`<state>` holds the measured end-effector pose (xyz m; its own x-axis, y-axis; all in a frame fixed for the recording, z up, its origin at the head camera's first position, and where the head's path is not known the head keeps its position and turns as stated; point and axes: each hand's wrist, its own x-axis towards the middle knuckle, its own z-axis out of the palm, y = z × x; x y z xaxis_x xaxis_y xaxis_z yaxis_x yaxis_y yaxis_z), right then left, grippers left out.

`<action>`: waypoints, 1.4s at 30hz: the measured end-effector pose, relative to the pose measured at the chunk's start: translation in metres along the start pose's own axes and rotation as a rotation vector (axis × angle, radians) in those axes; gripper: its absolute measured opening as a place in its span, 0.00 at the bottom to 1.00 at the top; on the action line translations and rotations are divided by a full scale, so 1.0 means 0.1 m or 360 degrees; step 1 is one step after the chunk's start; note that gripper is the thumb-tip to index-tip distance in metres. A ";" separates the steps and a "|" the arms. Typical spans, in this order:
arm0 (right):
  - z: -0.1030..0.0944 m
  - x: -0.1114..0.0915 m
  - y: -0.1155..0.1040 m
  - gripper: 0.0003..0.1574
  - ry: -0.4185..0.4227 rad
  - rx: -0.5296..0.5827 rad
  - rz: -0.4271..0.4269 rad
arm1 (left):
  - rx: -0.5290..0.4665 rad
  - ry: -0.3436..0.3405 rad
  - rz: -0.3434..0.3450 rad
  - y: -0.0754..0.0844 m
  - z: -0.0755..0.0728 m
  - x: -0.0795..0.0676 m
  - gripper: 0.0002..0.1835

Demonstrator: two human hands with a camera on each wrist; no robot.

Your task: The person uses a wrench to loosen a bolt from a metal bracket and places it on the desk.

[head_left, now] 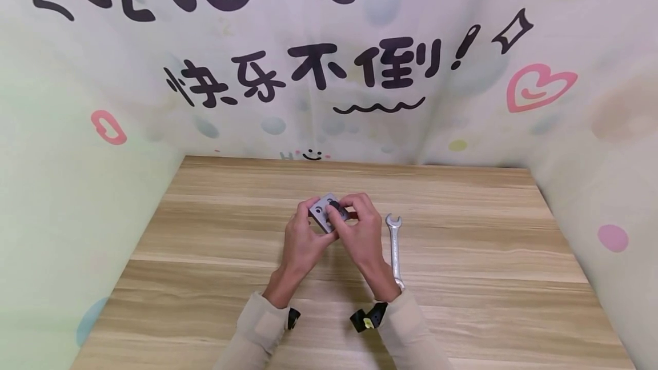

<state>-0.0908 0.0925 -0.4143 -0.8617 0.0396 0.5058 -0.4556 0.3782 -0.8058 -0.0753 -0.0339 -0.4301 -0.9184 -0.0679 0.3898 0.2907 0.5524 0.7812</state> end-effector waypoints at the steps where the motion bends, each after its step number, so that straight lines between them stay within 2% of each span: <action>1: 0.00 0.00 0.00 0.08 -0.0007 0.0000 -0.0001 | 0.0002 0.0000 0.0002 0.00 0.00 0.00 0.38; 11: 0.00 0.01 0.01 0.07 -0.0034 0.0008 -0.0003 | 0.0029 0.0016 0.0019 0.00 -0.01 0.01 0.38; 24: -0.02 0.00 0.00 0.13 -0.0042 0.0012 -0.0051 | 0.0023 0.0034 0.0044 -0.02 0.00 0.01 0.39; 28: -0.03 0.00 0.00 0.16 -0.0059 0.0021 -0.0005 | 0.0018 0.0021 0.0010 -0.01 0.00 0.01 0.40; 34: -0.03 -0.01 0.00 0.12 -0.0049 0.0060 0.0065 | 0.0031 0.0020 0.0001 -0.01 0.00 0.01 0.39; 39: -0.01 0.00 0.01 0.06 -0.0020 0.0067 0.0054 | 0.0035 0.0026 0.0010 -0.02 0.00 0.00 0.39; 42: 0.00 0.00 0.01 0.07 -0.0004 0.0025 0.0033 | 0.0025 0.0015 0.0006 -0.02 0.00 0.00 0.39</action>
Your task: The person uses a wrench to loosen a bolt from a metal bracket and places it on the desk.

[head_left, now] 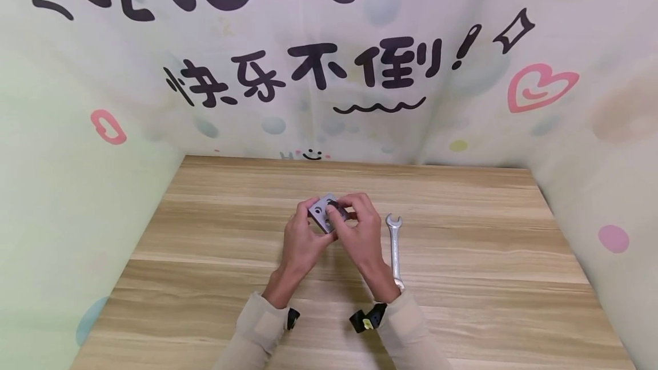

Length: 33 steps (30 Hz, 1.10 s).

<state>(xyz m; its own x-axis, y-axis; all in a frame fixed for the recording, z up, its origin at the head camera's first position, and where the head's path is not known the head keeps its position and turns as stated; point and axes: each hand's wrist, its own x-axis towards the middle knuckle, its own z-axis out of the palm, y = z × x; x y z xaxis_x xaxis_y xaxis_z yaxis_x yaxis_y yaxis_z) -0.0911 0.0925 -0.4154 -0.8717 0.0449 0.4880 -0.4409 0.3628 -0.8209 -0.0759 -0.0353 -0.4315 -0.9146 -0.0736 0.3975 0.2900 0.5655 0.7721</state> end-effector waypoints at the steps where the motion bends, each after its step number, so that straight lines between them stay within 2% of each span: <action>1: 0.01 0.00 0.00 0.08 0.0007 -0.0020 -0.0007 | -0.0003 -0.0004 -0.0001 0.00 0.00 0.00 0.38; 5: 0.02 0.00 0.00 0.11 0.0031 -0.0098 -0.0025 | -0.0009 -0.0008 -0.0006 0.01 0.00 0.00 0.38; 18: 0.00 0.00 0.02 0.08 0.0002 -0.0047 -0.0061 | -0.0005 -0.0015 -0.0005 0.00 0.02 0.00 0.38; 26: 0.00 0.00 0.02 0.10 -0.0035 -0.0054 -0.0043 | 0.0002 -0.0017 0.0007 0.00 0.02 0.00 0.38; 33: 0.00 0.00 0.03 0.12 -0.0039 -0.0031 -0.0085 | 0.0002 0.0003 0.0036 -0.01 0.02 0.00 0.38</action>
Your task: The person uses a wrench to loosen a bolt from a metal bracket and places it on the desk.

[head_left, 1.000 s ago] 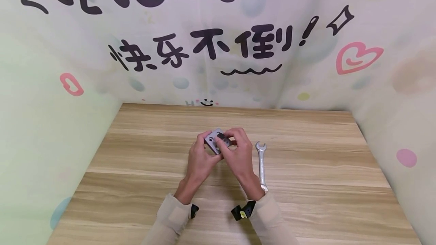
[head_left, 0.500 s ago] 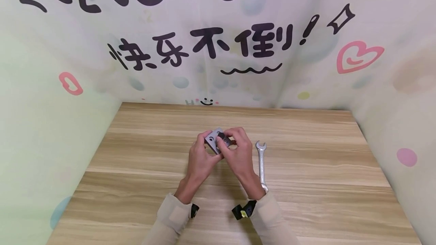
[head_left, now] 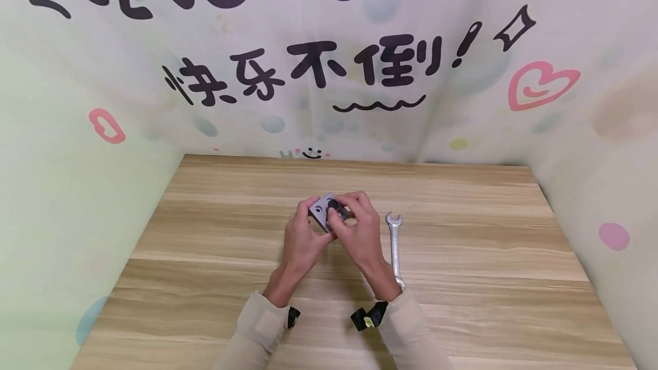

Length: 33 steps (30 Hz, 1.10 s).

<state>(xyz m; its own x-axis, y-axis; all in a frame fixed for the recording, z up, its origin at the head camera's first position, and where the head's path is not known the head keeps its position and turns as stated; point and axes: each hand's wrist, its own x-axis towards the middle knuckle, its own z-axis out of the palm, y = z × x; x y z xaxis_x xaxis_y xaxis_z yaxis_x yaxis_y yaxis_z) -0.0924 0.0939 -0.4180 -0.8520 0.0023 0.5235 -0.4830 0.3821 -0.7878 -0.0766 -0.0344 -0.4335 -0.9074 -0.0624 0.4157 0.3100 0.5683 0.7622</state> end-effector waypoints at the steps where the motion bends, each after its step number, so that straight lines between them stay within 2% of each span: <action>1: 0.00 0.00 0.00 0.12 -0.0002 -0.0001 0.0000 | -0.0001 0.0002 0.0002 0.00 0.00 0.00 0.38; 10: -0.01 -0.02 -0.01 0.14 -0.0002 0.0025 0.0051 | 0.0010 0.0001 -0.0033 0.00 0.00 -0.01 0.38; 20: 0.03 -0.02 -0.02 0.14 0.0112 -0.0067 0.0031 | 0.0014 -0.0014 -0.0046 0.01 0.00 0.00 0.39; 33: 0.04 -0.02 -0.01 0.09 0.0094 -0.0048 0.0004 | 0.0016 -0.0004 -0.0030 0.01 -0.01 0.00 0.39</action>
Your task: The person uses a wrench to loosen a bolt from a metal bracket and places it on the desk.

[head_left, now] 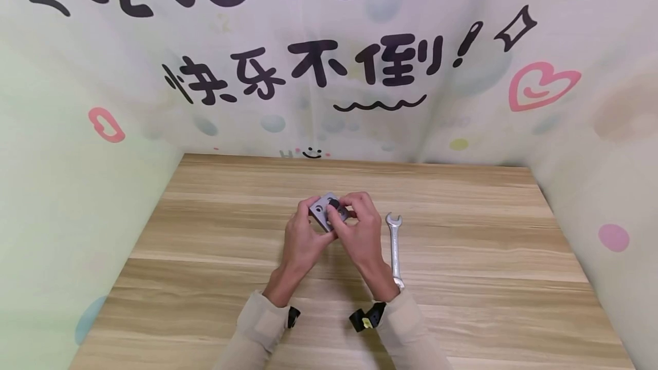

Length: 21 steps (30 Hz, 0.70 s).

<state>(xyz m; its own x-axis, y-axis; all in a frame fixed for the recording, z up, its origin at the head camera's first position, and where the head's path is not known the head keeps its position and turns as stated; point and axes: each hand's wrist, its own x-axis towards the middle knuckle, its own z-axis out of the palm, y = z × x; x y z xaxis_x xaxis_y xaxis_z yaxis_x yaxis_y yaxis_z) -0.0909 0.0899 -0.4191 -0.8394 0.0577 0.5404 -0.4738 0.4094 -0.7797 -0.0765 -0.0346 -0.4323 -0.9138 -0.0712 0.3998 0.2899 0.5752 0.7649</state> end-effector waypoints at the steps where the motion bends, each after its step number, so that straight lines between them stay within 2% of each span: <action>1: 0.00 0.00 0.00 0.08 -0.0005 0.0006 -0.0002 | 0.0004 0.0000 0.0004 0.00 0.00 0.00 0.39; 14: -0.02 -0.01 -0.02 0.11 -0.0051 0.0056 -0.0092 | -0.0002 0.0027 0.0005 0.03 -0.04 0.01 0.37; 21: -0.04 -0.01 -0.02 0.14 -0.0124 0.0058 -0.0032 | -0.0023 0.0018 0.0002 0.01 -0.02 0.00 0.38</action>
<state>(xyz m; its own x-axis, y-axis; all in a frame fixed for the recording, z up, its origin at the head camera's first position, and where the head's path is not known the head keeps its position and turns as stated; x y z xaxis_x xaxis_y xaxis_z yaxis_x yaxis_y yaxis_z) -0.0880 0.0929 -0.4172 -0.8471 -0.0218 0.5309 -0.4989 0.3763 -0.7807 -0.0759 -0.0359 -0.4307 -0.9102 -0.0798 0.4065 0.2952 0.5635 0.7716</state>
